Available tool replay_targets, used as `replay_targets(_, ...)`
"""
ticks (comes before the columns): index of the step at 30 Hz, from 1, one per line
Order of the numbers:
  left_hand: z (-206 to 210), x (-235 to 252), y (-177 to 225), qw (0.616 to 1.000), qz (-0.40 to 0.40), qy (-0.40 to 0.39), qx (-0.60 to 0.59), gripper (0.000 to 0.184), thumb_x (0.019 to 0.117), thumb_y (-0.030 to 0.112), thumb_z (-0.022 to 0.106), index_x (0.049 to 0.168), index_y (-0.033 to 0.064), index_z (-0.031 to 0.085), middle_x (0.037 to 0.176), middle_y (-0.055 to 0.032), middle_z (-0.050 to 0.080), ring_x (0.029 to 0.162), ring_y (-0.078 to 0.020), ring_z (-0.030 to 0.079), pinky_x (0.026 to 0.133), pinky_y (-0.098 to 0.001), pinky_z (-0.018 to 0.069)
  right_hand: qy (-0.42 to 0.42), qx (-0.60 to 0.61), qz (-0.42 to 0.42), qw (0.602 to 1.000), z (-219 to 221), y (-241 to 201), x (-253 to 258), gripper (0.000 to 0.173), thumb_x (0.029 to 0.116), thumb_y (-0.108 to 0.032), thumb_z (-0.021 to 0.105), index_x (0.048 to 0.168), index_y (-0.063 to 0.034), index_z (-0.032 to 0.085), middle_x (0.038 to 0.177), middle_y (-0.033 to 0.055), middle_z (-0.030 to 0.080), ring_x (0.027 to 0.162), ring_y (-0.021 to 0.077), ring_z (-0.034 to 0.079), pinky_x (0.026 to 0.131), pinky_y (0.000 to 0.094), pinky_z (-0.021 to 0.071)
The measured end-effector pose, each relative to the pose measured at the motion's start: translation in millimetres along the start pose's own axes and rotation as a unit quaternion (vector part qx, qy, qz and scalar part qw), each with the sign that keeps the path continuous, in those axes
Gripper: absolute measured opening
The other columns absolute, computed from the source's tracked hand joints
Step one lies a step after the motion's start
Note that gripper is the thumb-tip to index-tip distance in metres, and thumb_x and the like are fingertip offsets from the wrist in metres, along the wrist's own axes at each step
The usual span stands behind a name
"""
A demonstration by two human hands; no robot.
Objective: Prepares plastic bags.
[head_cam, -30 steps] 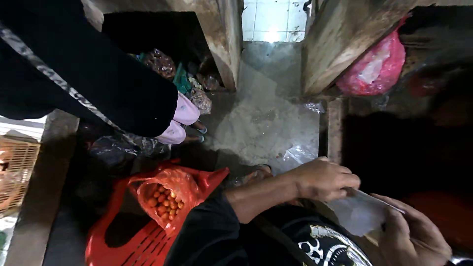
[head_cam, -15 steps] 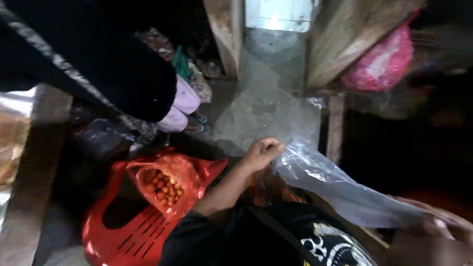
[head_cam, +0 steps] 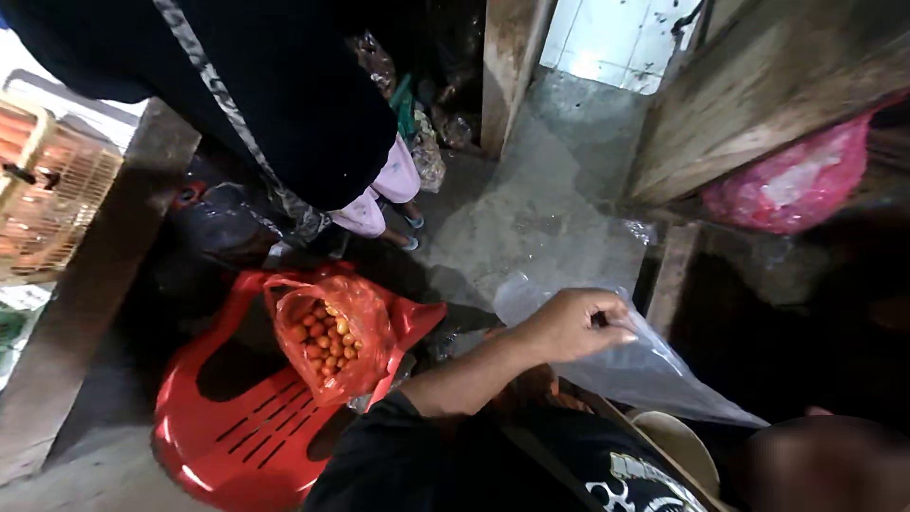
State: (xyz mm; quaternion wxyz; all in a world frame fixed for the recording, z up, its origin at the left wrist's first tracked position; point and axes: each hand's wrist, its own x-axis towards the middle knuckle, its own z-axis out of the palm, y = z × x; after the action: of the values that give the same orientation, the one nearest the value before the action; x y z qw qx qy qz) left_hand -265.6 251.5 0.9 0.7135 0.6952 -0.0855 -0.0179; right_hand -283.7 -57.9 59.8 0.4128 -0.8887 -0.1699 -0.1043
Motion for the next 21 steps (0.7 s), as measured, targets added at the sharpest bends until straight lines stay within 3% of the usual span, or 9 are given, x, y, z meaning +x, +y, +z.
replay_targets(1, 9, 5, 5, 0.999, 0.014, -0.027, 0.029, 0.017, 0.0961, 0.014, 0.070, 0.100, -0.0028, 0.071, 0.094, -0.0098, 0.071, 0.090, -0.0135, 0.068, 0.086, -0.0311, 0.0575, -0.025, 0.012, -0.019, 0.999, 3, -8, 6, 0.042, 0.0961, -0.019, 0.072, 0.133, -0.0008, 0.059, 0.136, 0.0092, 0.063, 0.132, 0.0159, 0.057, 0.111, 0.0344, 0.0487)
replay_targets(3, 27, 13, 14, 0.993, 0.047, -0.078, 0.074, 0.014, 0.0954, 0.012, 0.069, 0.098, -0.0013, 0.072, 0.093, -0.0106, 0.070, 0.091, -0.0173, 0.067, 0.087, -0.0349, 0.0564, -0.075, 0.034, -0.041, 0.996, 12, -19, 16, 0.043, 0.0914, -0.024, 0.078, 0.129, -0.0072, 0.065, 0.127, 0.0079, 0.068, 0.124, 0.0162, 0.062, 0.107, 0.0345, 0.0513)
replay_targets(9, 56, 31, 33, 0.969, 0.128, -0.170, 0.126, 0.010, 0.0932, 0.006, 0.066, 0.098, 0.0028, 0.074, 0.094, -0.0102, 0.070, 0.094, -0.0223, 0.068, 0.087, -0.0404, 0.0556, -0.075, 0.041, -0.046, 0.995, 17, -23, 21, 0.016, 0.0950, -0.015, 0.072, 0.107, -0.0047, 0.074, 0.100, 0.0064, 0.072, 0.095, 0.0094, 0.068, 0.087, 0.0240, 0.0573)
replay_targets(12, 63, 38, 37, 0.966, 0.134, -0.189, 0.117, 0.011, 0.0947, 0.007, 0.064, 0.097, 0.0028, 0.074, 0.094, -0.0099, 0.070, 0.093, -0.0215, 0.067, 0.086, -0.0393, 0.0554, -0.071, 0.066, -0.040, 0.995, 13, -17, 19, 0.019, 0.0965, -0.020, 0.072, 0.111, -0.0077, 0.073, 0.104, 0.0033, 0.071, 0.096, 0.0098, 0.069, 0.085, 0.0250, 0.0595)
replay_targets(17, 68, 52, 39, 0.956, 0.131, -0.225, 0.138, 0.017, 0.0979, 0.008, 0.059, 0.104, 0.0046, 0.075, 0.097, -0.0096, 0.071, 0.095, -0.0218, 0.068, 0.088, -0.0412, 0.0561, -0.045, 0.117, 0.001, 0.992, 6, -16, 22, 0.010, 0.1005, -0.014, 0.064, 0.109, -0.0140, 0.068, 0.107, -0.0069, 0.070, 0.097, 0.0037, 0.068, 0.086, 0.0217, 0.0584)
replay_targets(21, 78, 63, 36, 0.949, 0.149, -0.239, 0.143, 0.014, 0.0970, 0.007, 0.060, 0.100, 0.0034, 0.073, 0.094, -0.0097, 0.070, 0.091, -0.0225, 0.068, 0.084, -0.0413, 0.0560, -0.031, 0.111, 0.020, 0.993, 1, -17, 24, 0.013, 0.1004, -0.018, 0.063, 0.113, -0.0146, 0.066, 0.106, -0.0076, 0.070, 0.095, 0.0030, 0.068, 0.083, 0.0208, 0.0585)
